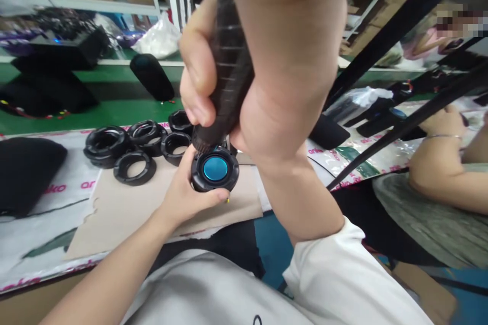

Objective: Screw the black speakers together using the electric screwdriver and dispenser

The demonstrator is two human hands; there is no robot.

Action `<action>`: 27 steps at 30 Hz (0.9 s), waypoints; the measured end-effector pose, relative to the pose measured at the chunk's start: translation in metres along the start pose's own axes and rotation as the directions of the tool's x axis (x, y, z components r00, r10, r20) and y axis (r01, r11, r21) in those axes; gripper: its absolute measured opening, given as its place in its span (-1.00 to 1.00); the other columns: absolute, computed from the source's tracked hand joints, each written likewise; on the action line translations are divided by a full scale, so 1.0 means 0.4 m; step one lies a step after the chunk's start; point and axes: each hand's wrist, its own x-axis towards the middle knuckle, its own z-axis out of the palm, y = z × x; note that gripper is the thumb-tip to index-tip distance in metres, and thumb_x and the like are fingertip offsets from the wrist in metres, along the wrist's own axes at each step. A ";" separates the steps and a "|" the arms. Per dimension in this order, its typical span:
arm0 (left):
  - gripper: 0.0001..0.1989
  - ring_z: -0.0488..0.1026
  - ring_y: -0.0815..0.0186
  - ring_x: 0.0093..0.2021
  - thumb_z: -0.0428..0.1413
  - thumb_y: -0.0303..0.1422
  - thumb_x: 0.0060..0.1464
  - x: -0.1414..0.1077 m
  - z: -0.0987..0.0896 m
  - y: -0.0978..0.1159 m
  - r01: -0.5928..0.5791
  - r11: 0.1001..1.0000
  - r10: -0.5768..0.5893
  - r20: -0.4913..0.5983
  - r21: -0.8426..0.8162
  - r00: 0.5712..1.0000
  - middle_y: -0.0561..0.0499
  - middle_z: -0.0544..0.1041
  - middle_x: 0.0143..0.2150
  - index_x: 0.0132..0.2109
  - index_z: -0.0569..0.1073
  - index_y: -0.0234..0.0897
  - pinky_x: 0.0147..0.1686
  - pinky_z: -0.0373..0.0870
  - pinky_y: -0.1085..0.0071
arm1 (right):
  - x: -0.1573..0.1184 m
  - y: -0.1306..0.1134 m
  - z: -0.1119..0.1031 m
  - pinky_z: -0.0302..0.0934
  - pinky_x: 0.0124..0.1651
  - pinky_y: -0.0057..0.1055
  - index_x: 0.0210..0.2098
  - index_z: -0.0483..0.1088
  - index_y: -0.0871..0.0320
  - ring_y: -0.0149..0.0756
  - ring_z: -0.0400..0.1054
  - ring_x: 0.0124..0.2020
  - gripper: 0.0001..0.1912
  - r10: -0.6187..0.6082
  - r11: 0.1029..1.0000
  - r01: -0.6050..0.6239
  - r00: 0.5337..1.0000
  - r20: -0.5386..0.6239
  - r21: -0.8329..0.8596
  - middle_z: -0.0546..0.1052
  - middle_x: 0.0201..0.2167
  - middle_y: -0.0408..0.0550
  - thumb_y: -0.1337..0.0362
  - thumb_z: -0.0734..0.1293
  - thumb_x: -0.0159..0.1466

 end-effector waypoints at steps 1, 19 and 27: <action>-0.10 0.60 -0.14 0.26 0.49 0.13 -0.11 0.000 0.000 0.001 0.006 1.000 -0.006 0.004 0.011 1.000 -0.25 0.60 0.27 0.24 0.42 -0.24 0.23 0.59 0.03 | -0.014 -0.004 0.004 0.05 -0.71 -0.50 -0.27 0.14 0.02 -0.41 0.10 -0.80 -0.49 0.018 0.998 -0.018 1.000 0.000 0.068 0.03 -0.78 -0.41 -0.26 0.29 0.43; 0.19 0.43 -0.24 0.45 0.47 0.16 -0.07 0.001 0.002 -0.011 -0.043 0.999 0.043 0.031 0.003 0.999 -0.33 0.39 0.50 0.55 0.16 -0.17 0.37 0.47 -0.09 | -0.038 0.064 -0.012 0.09 -0.72 -0.46 -0.16 0.26 0.06 -0.41 0.14 -0.76 -0.27 -0.198 0.960 0.174 0.976 0.094 0.217 0.36 -0.72 -0.33 -0.41 0.50 0.15; 0.11 0.53 -0.19 0.35 0.49 0.12 -0.07 -0.005 0.005 -0.018 -0.036 0.997 0.038 0.031 -0.062 0.999 -0.30 0.48 0.40 0.49 0.23 -0.14 0.28 0.56 -0.06 | -0.040 0.105 -0.007 0.08 -0.63 -0.39 -0.13 0.41 0.00 -0.37 0.15 -0.71 -0.87 -0.249 0.966 0.229 0.948 0.199 0.119 0.33 -0.67 -0.35 0.16 0.40 0.38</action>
